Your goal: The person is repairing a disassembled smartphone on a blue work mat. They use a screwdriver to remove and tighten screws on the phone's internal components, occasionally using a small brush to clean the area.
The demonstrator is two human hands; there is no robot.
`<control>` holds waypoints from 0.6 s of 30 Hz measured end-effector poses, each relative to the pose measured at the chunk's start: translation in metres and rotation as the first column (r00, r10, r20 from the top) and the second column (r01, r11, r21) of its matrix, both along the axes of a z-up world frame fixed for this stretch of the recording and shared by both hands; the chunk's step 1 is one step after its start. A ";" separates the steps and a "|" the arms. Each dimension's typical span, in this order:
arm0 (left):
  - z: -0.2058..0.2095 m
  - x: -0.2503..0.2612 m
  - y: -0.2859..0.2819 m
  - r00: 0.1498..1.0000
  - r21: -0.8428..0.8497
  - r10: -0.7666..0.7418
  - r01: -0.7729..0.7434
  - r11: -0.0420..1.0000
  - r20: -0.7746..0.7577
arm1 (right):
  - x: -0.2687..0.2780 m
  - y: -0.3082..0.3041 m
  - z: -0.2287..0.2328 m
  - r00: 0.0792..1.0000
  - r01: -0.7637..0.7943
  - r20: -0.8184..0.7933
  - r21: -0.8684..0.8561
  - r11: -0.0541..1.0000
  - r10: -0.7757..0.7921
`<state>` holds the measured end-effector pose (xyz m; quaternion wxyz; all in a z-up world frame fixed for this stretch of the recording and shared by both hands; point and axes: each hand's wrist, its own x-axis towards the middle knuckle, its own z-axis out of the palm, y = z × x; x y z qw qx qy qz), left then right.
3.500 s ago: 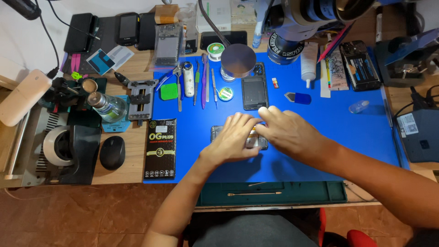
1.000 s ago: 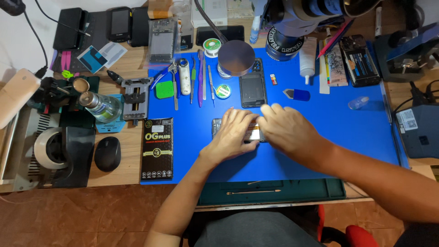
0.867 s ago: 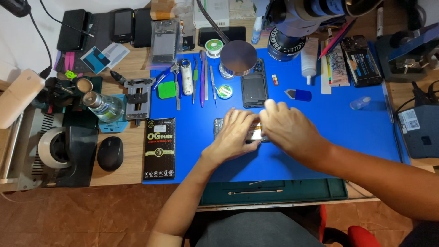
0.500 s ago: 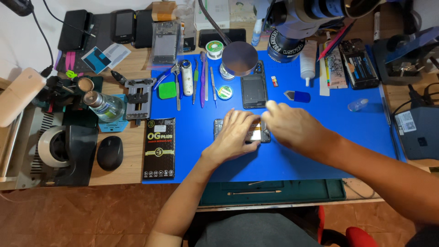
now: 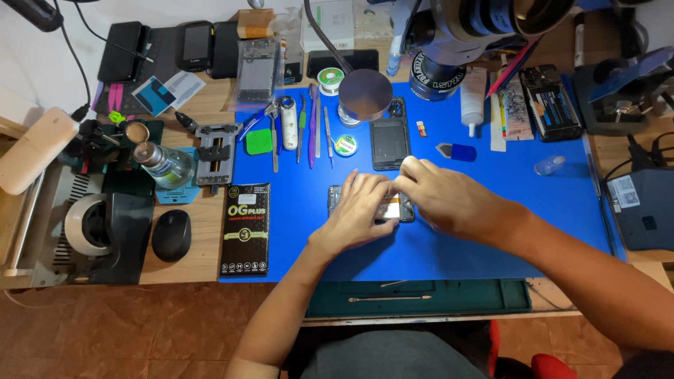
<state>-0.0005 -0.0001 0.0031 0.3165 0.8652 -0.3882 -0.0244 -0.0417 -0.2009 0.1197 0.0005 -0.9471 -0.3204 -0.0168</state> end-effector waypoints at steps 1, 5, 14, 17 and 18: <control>-0.001 -0.001 0.001 1.000 0.000 -0.001 0.001 1.000 -0.002 | 0.003 -0.006 -0.012 1.000 0.001 -0.002 0.000 1.000 -0.001; -0.002 -0.001 0.001 1.000 -0.007 -0.007 0.007 1.000 0.019 | 0.003 -0.012 -0.011 0.997 0.074 0.042 -0.056 0.996 -0.072; 0.002 -0.004 -0.002 0.994 0.016 0.018 -0.020 1.000 0.108 | 0.003 -0.010 -0.024 0.988 0.085 -0.145 0.291 0.953 -0.044; 0.004 -0.009 -0.004 0.992 -0.005 0.026 -0.025 1.000 0.124 | -0.005 -0.005 -0.034 0.989 0.141 -0.106 0.464 0.875 -0.104; 0.005 -0.010 -0.004 0.991 -0.018 0.033 -0.031 0.999 0.128 | -0.008 -0.002 -0.034 0.986 0.165 -0.073 0.566 0.808 -0.150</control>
